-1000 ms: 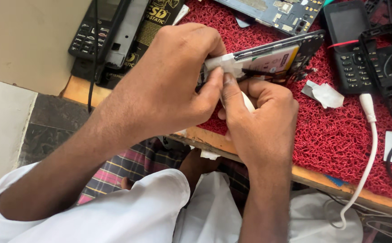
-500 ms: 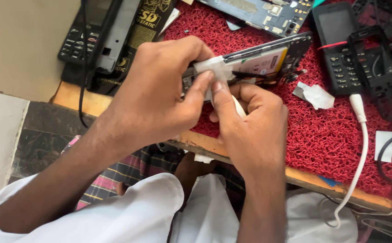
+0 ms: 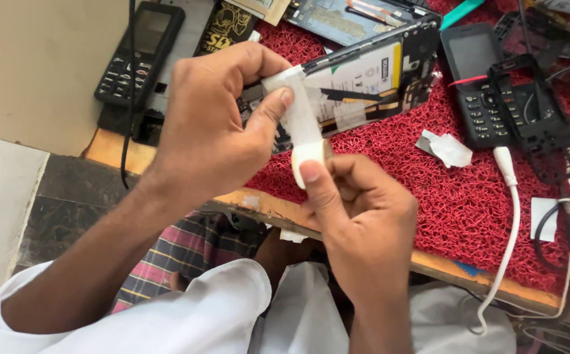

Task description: The person cleans the edges of a disassembled mobile phone with a white wipe, then applies white tape along the side and back edges of the phone chassis. The person handles the phone and tape throughout the clip.

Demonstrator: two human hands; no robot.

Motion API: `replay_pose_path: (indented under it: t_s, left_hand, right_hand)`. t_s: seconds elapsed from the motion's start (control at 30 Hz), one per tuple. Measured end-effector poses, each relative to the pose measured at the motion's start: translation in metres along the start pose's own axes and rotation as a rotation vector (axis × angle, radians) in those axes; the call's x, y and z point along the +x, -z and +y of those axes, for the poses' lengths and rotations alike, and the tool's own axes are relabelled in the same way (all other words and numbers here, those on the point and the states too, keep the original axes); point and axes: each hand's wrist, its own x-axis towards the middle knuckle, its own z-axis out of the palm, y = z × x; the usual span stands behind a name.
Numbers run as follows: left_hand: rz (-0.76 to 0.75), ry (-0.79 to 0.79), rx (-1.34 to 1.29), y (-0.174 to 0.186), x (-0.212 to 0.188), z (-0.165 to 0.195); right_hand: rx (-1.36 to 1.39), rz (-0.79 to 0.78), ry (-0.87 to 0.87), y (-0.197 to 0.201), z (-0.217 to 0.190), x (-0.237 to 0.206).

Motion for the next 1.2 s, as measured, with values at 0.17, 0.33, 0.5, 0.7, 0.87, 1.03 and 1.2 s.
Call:
replay_pose_path:
  t_s: [0.17,0.33,0.5,0.7,0.87,1.03,1.2]
  left_hand:
    - [-0.085,0.033,-0.126,0.005,-0.003,0.005]
    - [-0.191,0.178,-0.39,-0.001,0.006,0.004]
    - [-0.237,0.393,-0.576,0.006,0.005,0.008]
    - [-0.261,0.427,-0.781,0.009,0.003,0.006]
    - [-0.273,0.441,-0.87,0.01,-0.002,0.007]
    - [-0.261,0.471,-0.887,0.014,-0.005,0.007]
    - [-0.261,0.457,-0.894,0.016,-0.011,0.008]
  right_hand:
    - [-0.009,-0.006,0.048,0.015,0.006,-0.005]
    - [-0.016,0.009,0.037,0.026,0.014,-0.011]
    - [-0.033,0.022,0.017,0.029,0.013,-0.014]
    - [-0.018,0.007,0.038,0.034,0.017,-0.018]
    - [0.012,-0.027,0.109,0.041,0.025,-0.02]
    - [-0.015,-0.111,0.192,0.046,0.025,-0.021]
    - [-0.036,-0.107,0.175,0.049,0.03,-0.021]
